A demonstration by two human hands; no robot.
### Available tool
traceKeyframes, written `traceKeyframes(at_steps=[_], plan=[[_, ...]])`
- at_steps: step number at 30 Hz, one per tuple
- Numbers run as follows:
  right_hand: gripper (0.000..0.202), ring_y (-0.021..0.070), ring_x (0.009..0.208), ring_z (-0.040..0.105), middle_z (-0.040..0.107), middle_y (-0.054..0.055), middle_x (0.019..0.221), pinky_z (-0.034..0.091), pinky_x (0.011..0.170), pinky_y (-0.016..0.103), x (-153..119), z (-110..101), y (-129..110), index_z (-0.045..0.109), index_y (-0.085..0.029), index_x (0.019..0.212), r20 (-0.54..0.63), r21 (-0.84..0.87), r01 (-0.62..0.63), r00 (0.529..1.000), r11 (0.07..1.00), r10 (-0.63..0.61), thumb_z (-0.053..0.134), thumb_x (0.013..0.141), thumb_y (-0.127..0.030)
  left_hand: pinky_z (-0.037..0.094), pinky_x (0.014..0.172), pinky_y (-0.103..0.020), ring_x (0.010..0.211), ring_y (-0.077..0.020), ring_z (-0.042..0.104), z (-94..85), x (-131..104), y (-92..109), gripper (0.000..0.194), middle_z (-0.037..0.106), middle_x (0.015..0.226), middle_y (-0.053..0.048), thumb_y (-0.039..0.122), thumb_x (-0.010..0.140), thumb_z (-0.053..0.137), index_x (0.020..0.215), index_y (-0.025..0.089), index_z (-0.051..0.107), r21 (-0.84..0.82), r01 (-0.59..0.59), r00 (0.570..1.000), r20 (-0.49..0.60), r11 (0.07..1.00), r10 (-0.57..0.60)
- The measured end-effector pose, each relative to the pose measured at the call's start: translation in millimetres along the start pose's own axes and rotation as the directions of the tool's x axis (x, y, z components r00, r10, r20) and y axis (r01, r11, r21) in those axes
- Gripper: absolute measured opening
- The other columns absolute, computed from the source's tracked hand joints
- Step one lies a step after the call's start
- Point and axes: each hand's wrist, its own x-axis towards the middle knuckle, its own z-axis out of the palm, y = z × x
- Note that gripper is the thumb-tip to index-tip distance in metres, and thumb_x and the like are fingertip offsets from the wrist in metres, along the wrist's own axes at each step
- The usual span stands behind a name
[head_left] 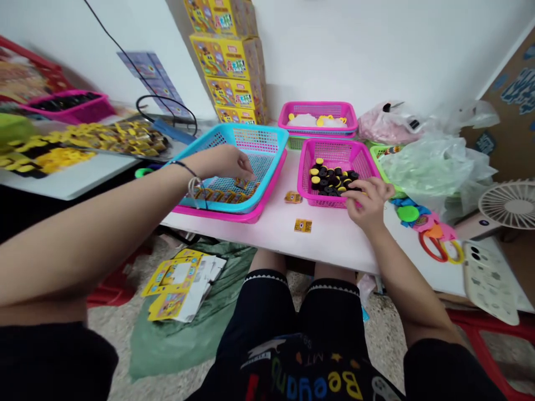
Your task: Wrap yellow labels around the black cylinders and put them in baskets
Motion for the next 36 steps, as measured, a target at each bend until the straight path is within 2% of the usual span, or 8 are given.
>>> traceKeyframes(at_steps=[8,12,15,17,22,25,31,36], plan=[[0.027,0.0288,0.112,0.061,0.075,0.004,0.097,0.034,0.111,0.059,10,-4,20,0.076,-0.026,0.077,-0.019,-0.059,-0.364,0.931,0.929,0.364,0.054,0.092,-0.024,0.054,0.074,-0.028,0.075,-0.0217,0.072,36.0,21,-15,0.035,0.079,0.081,-0.006,0.047,0.074,0.082,0.092,0.016,0.079,-0.159,0.1,0.976,0.207,0.982,-0.066],[0.03,0.0286,0.121,0.061,0.071,0.01,0.113,0.042,0.115,0.053,29,-4,31,0.078,-0.023,0.096,0.221,-0.143,-0.452,0.852,0.88,0.474,0.048,0.092,-0.018,0.06,0.085,-0.038,0.089,-0.0252,0.074,26.4,-1,-6,0.069,0.078,0.11,-0.017,0.047,0.089,0.076,0.141,0.005,0.059,-0.104,0.056,0.996,-0.066,0.993,-0.063],[0.035,0.028,0.127,0.062,0.068,0.015,0.127,0.047,0.113,0.044,48,-1,39,0.075,-0.017,0.117,0.487,-0.339,-0.401,0.699,0.851,0.524,0.049,0.093,-0.017,0.055,0.104,-0.048,0.116,-0.0283,0.069,17.4,-46,23,0.075,0.065,0.141,-0.024,0.046,0.099,0.066,0.155,0.005,0.039,0.05,-0.215,0.826,-0.523,0.975,0.209],[0.032,0.0284,0.116,0.068,0.074,0.015,0.118,0.053,0.104,0.04,59,3,45,0.076,-0.016,0.117,0.618,-0.4,-0.353,0.578,0.846,0.533,0.059,0.09,-0.019,0.057,0.102,-0.038,0.111,-0.0223,0.071,25.3,-79,48,0.051,0.069,0.135,-0.015,0.042,0.105,0.056,0.147,0.013,0.051,0.119,-0.474,0.668,-0.597,0.872,0.445],[0.03,0.0314,0.105,0.075,0.079,0.015,0.103,0.058,0.096,0.04,74,24,51,0.081,-0.015,0.1,0.782,-0.52,-0.204,0.278,0.829,0.558,0.087,0.07,-0.015,0.059,0.082,-0.022,0.093,-0.0143,0.077,104.8,-96,93,0.03,0.08,0.114,-0.005,0.024,0.108,0.047,0.13,0.022,0.068,0.146,-0.819,0.547,-0.093,0.555,0.832],[0.031,0.0261,0.112,0.073,0.077,0.012,0.117,0.059,0.101,0.046,77,36,46,0.074,-0.014,0.114,0.778,-0.585,-0.124,0.192,0.801,0.598,0.08,0.088,-0.03,0.061,0.096,-0.03,0.127,-0.0247,0.07,153.0,-69,97,0.038,0.069,0.142,-0.016,0.013,0.106,0.047,0.14,0.014,0.062,0.292,-0.684,0.704,0.024,0.668,0.71],[0.035,0.0352,0.12,0.072,0.075,0.02,0.122,0.059,0.101,0.045,84,19,33,0.076,-0.014,0.116,0.764,-0.595,-0.095,0.244,0.798,0.598,0.08,0.082,-0.02,0.065,0.083,-0.034,0.112,-0.0269,0.076,180.6,-48,90,0.053,0.073,0.13,-0.018,0.001,0.101,0.04,0.15,0.014,0.052,0.374,-0.624,0.75,0.042,0.686,0.66],[0.045,0.0332,0.123,0.069,0.072,0.018,0.132,0.058,0.1,0.041,78,-5,22,0.066,-0.017,0.135,0.637,-0.554,-0.231,0.501,0.8,0.586,0.061,0.092,-0.028,0.061,0.101,-0.04,0.124,-0.0296,0.072,198.6,-71,97,0.045,0.069,0.135,-0.026,0.007,0.102,0.046,0.145,0.009,0.055,0.397,-0.64,0.702,-0.045,0.658,0.711]])
